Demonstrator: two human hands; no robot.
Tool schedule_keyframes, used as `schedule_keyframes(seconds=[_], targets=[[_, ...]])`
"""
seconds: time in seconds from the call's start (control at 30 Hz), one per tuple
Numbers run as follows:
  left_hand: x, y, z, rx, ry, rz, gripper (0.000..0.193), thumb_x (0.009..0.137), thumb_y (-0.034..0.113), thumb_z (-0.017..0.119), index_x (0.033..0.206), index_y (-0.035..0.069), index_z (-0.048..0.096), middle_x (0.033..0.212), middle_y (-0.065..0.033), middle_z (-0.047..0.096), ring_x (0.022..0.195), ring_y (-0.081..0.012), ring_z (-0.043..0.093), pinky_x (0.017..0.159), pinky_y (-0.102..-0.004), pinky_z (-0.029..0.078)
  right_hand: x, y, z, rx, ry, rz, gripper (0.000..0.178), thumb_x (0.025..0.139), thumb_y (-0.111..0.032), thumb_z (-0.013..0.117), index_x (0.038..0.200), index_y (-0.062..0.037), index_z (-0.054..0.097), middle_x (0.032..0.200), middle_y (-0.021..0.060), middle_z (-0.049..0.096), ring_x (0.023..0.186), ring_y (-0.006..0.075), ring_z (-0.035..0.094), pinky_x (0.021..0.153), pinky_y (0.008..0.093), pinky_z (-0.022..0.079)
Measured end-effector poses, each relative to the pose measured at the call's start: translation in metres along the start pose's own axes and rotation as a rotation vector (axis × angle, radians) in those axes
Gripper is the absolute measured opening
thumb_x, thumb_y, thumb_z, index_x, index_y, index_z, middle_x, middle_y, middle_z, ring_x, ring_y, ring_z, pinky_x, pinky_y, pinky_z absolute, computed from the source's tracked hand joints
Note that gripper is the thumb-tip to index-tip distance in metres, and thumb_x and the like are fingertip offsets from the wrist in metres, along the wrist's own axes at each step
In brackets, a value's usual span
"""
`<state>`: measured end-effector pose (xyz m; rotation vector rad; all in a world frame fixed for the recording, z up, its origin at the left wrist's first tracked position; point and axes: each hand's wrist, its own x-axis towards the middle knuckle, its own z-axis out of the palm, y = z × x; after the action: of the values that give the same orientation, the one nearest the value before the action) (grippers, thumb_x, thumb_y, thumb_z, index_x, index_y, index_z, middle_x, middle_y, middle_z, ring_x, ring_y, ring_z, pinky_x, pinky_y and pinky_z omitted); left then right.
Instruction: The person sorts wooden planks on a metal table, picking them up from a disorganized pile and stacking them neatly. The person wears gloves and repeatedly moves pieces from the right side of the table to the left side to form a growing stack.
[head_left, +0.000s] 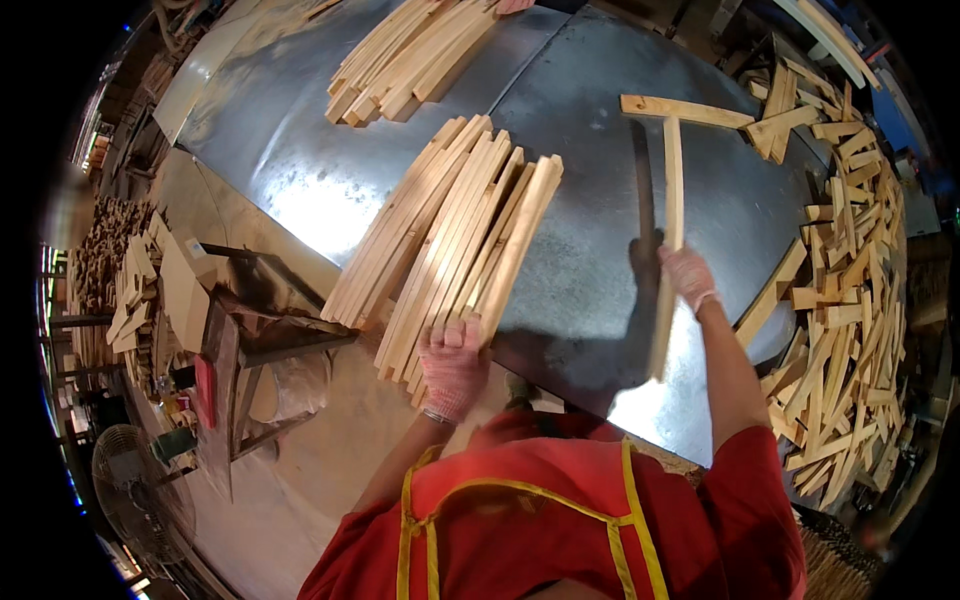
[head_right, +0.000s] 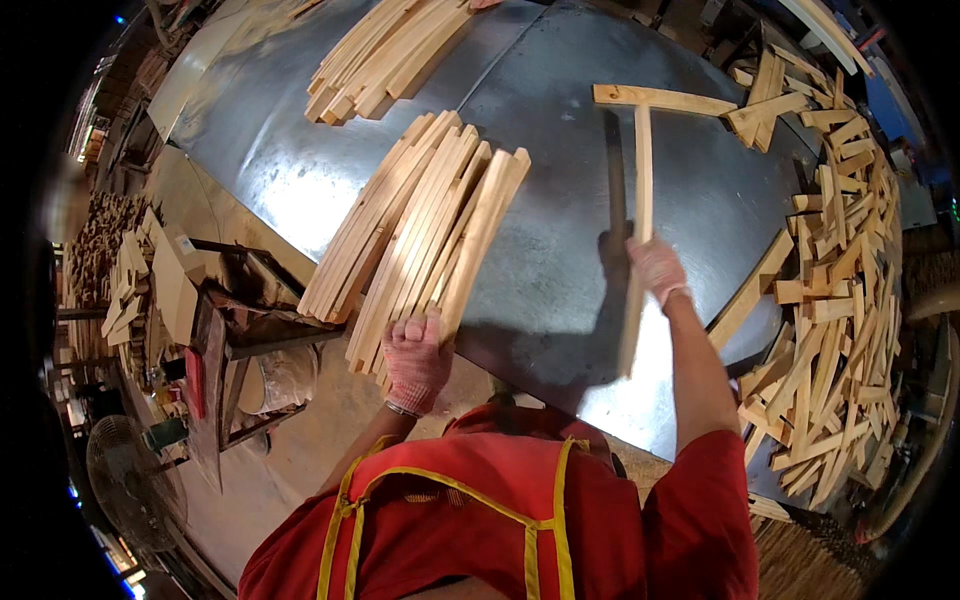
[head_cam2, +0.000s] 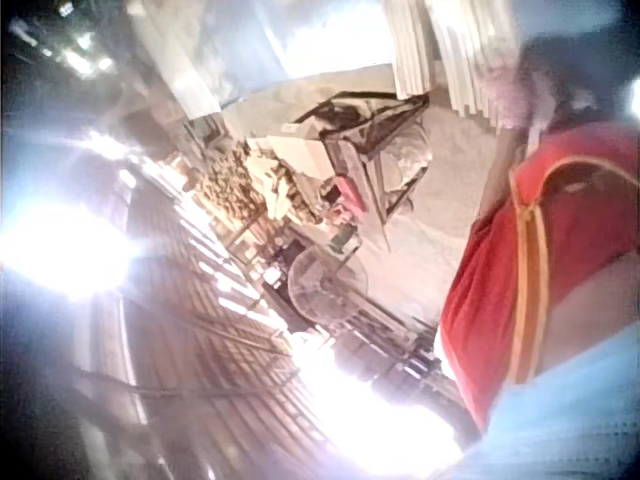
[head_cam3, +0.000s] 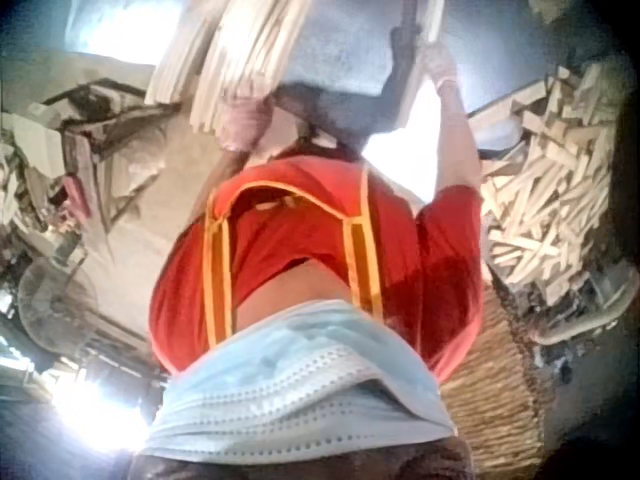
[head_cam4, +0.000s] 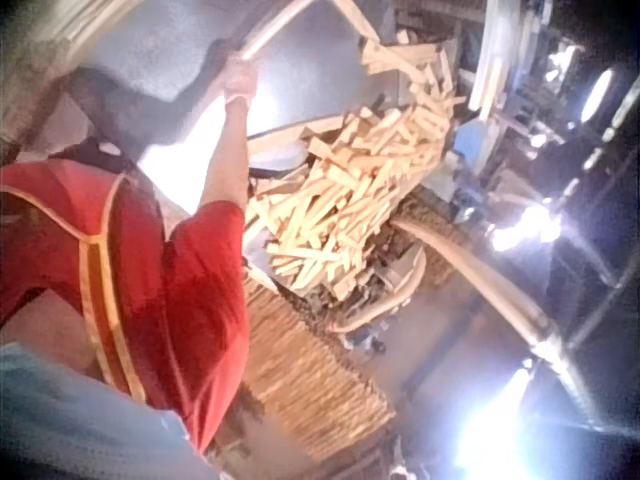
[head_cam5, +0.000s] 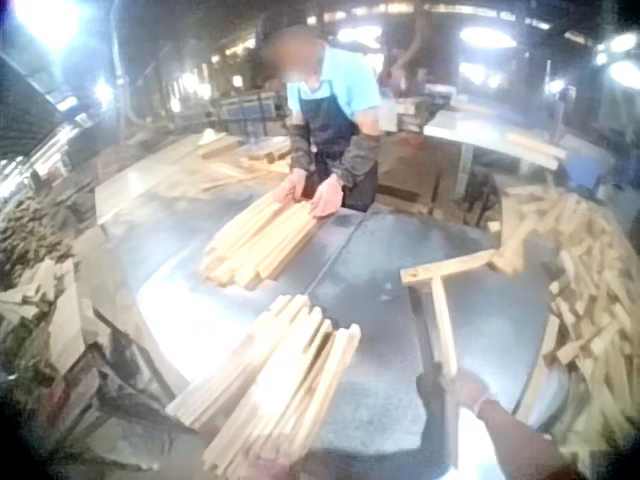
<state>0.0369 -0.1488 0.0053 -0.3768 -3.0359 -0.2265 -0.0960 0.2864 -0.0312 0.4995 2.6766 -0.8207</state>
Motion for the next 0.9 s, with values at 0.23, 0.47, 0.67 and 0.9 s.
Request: schedule_keyframes(seconds=[0.23, 0.47, 0.67, 0.9], targets=[[0.018, 0.007, -0.016, 0.032, -0.144, -0.003, 0.065, 0.081, 0.034, 0.075, 0.138, 0.01, 0.055, 0.141, -0.0133, 0.054, 0.132, -0.036, 0.048, 0.112, -0.057, 0.034, -0.124, -0.16, 0.088, 0.368, -0.398, 0.125, 0.094, 0.094, -0.044, 0.064, 0.163, 0.0054, 0.023, 0.114, 0.0291, 0.074, 0.107, 0.0414, 0.072, 0.096, 0.0443, 0.054], [0.007, -0.003, -0.012, -0.036, -0.129, 0.159, 0.075, 0.078, 0.033, 0.079, 0.145, 0.009, 0.052, 0.146, -0.0136, 0.052, 0.139, -0.0373, 0.046, 0.117, -0.0575, 0.033, -0.129, -0.164, 0.14, 0.566, -0.555, -0.203, 0.085, 0.099, -0.043, 0.063, 0.162, 0.0034, 0.029, 0.132, 0.0234, 0.068, 0.127, 0.0306, 0.062, 0.107, 0.0384, 0.047], [0.002, -0.009, 0.011, -0.023, -0.009, 0.22, 0.058, 0.083, 0.025, 0.064, 0.139, 0.011, 0.058, 0.141, -0.0174, 0.057, 0.137, -0.0373, 0.048, 0.118, -0.0518, 0.035, -0.171, -0.048, 0.006, 0.515, -0.037, -0.032, 0.071, 0.098, -0.039, 0.065, 0.155, -0.0006, 0.045, 0.134, 0.0204, 0.068, 0.127, 0.0334, 0.063, 0.107, 0.0395, 0.047], [0.006, 0.004, 0.005, 0.268, -0.222, 0.112, 0.079, 0.086, 0.031, 0.073, 0.156, 0.011, 0.045, 0.16, -0.0228, 0.043, 0.145, -0.0422, 0.043, 0.122, -0.055, 0.031, -0.267, 0.268, -0.149, -0.015, 0.909, 0.565, 0.077, 0.09, -0.045, 0.07, 0.152, -0.0027, 0.051, 0.14, 0.0227, 0.064, 0.131, 0.0402, 0.06, 0.113, 0.0442, 0.046]])
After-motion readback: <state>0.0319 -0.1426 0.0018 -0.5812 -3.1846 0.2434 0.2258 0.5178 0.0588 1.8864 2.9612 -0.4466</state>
